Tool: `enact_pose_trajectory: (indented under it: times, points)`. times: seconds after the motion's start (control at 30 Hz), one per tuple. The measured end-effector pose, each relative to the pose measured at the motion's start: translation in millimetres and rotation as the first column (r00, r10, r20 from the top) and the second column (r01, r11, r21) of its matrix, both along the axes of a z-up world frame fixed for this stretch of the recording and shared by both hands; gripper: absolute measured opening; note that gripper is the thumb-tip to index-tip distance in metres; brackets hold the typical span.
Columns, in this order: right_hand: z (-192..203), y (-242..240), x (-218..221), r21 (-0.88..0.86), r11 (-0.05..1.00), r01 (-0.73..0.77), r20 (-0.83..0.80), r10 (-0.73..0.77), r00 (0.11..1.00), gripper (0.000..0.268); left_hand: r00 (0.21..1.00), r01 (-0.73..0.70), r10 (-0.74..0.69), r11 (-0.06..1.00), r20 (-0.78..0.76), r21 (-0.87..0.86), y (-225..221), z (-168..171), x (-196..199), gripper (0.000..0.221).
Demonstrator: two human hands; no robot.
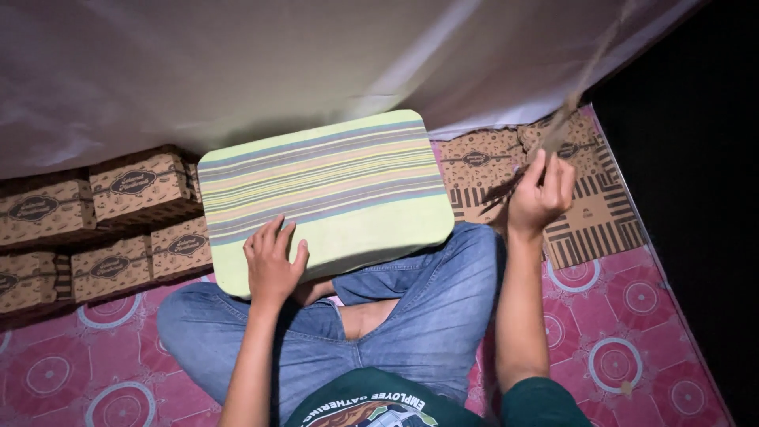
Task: Assembling a small cardboard box from a flat template by folding and tucking flaps.
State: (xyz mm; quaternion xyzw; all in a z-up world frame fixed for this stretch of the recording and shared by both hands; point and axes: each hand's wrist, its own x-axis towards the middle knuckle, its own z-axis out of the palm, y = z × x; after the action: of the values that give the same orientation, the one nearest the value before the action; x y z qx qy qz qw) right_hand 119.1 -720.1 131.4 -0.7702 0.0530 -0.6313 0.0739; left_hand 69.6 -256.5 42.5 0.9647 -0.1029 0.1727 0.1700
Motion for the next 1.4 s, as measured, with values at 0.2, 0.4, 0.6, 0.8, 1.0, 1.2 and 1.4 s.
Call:
enact_pose_trajectory:
  times: [0.2,0.4,0.6,0.8,1.0,1.2,1.4]
  points:
    - [41.9,86.4,-43.1,0.257,0.438,-0.862,-0.194,0.897,0.397,0.033,0.924,-0.104,-0.226,0.628,-0.308,-0.771,-18.0,54.6,1.5,0.033]
    - [-5.8,211.2,-64.0,-0.012,0.627,-0.779,-0.527,0.658,0.537,0.017,0.814,-0.475,-0.479,-0.227,-0.327,-0.850,-4.6,51.4,4.6,0.080]
    - [-40.1,198.2,-84.6,0.260,0.542,-0.799,-0.733,0.650,0.203,0.017,0.833,-0.514,-0.266,-0.051,-0.484,-0.856,25.3,3.6,14.6,0.040]
    - [-58.7,72.8,-62.2,0.270,0.873,-0.406,-0.560,0.486,0.671,0.010,0.836,-0.511,-0.147,0.143,-0.529,-0.848,33.0,-6.3,14.8,0.046]
    - [-142.3,-101.1,-6.0,0.206,0.977,0.053,-0.772,0.130,0.622,0.017,0.835,-0.516,-0.088,0.219,-0.543,-0.828,37.4,-12.4,4.7,0.043]
    - [-197.8,-196.8,46.3,0.169,0.968,0.185,-0.880,0.063,0.471,0.039,0.795,-0.558,-0.151,0.195,-0.587,-0.807,37.0,9.3,-0.3,0.044]
    - [-239.2,-239.0,89.3,0.098,0.969,0.225,-0.935,0.012,0.355,0.061,0.761,-0.610,-0.119,0.202,-0.637,-0.766,33.4,20.8,-1.3,0.046]
